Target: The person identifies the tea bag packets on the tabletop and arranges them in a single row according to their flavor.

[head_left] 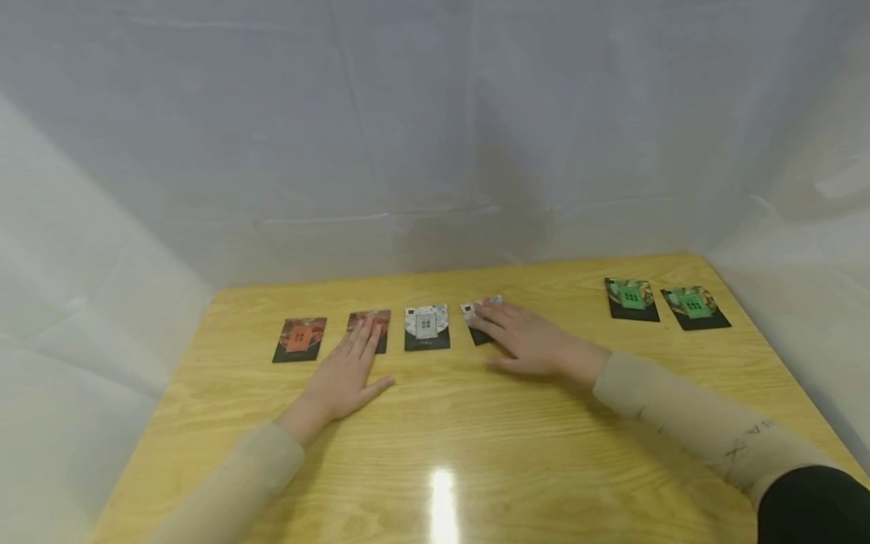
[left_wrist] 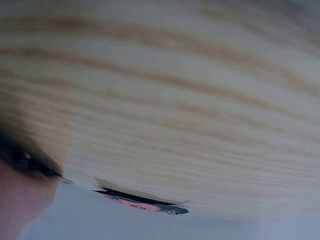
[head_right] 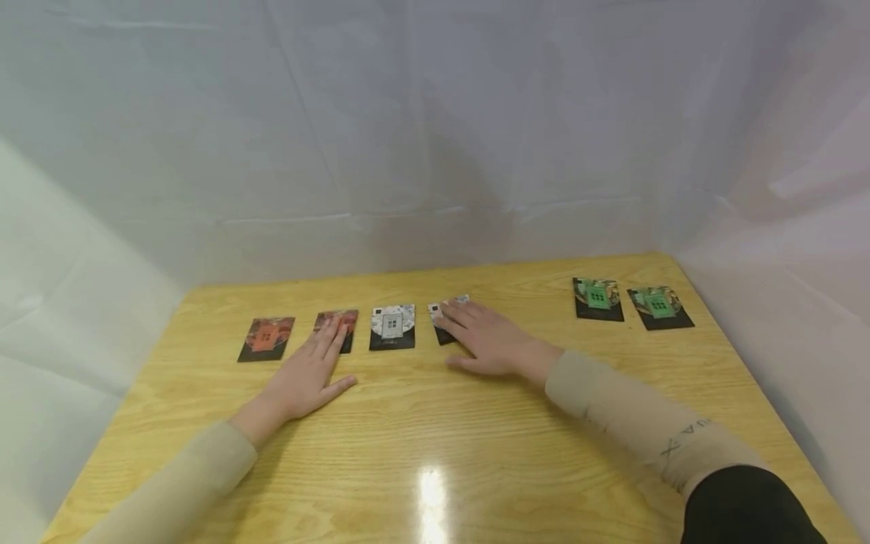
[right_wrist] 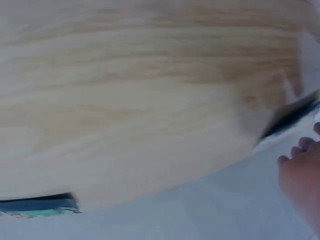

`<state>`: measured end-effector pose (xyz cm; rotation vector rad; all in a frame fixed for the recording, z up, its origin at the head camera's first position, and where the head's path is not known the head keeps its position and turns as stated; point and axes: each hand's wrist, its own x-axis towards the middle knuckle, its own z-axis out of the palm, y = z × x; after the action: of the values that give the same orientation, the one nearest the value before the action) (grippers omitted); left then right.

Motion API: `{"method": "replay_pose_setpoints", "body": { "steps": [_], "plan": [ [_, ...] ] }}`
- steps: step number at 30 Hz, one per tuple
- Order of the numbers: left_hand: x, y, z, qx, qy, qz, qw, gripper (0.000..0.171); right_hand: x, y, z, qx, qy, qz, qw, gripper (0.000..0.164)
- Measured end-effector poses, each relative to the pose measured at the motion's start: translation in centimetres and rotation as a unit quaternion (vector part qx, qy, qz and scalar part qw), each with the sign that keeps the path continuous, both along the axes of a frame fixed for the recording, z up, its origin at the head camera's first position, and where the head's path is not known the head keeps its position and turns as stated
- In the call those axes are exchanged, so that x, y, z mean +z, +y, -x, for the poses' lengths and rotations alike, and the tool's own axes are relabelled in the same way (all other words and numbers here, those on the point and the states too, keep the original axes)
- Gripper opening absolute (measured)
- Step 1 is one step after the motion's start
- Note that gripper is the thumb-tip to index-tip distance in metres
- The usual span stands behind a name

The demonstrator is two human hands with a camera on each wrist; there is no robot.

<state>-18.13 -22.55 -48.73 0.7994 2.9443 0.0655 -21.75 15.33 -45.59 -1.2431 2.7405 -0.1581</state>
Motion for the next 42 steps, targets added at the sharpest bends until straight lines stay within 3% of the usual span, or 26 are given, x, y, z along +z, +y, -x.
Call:
{"method": "replay_pose_setpoints", "body": {
  "steps": [8, 19, 36, 42],
  "plan": [
    [0.3, 0.1, 0.3, 0.0, 0.001, 0.0, 1.0, 0.097, -1.2, 0.5, -0.2, 0.01, 0.002, -0.02, 1.0, 0.083],
    [0.6, 0.1, 0.4, 0.002, 0.004, 0.001, 1.0, 0.096, -0.9, -1.6, -1.4, -0.054, 0.004, -0.018, 0.998, 0.089],
    [0.4, 0.2, 0.2, 0.001, -0.001, -0.001, 1.0, 0.096, -0.9, -2.7, -2.1, -0.071, 0.009, -0.021, 0.997, 0.088],
    [0.2, 0.1, 0.0, 0.001, -0.004, -0.008, 1.0, 0.096, -0.3, -2.4, -2.3, -0.075, 0.008, 0.005, 0.997, 0.086]
  ]
}}
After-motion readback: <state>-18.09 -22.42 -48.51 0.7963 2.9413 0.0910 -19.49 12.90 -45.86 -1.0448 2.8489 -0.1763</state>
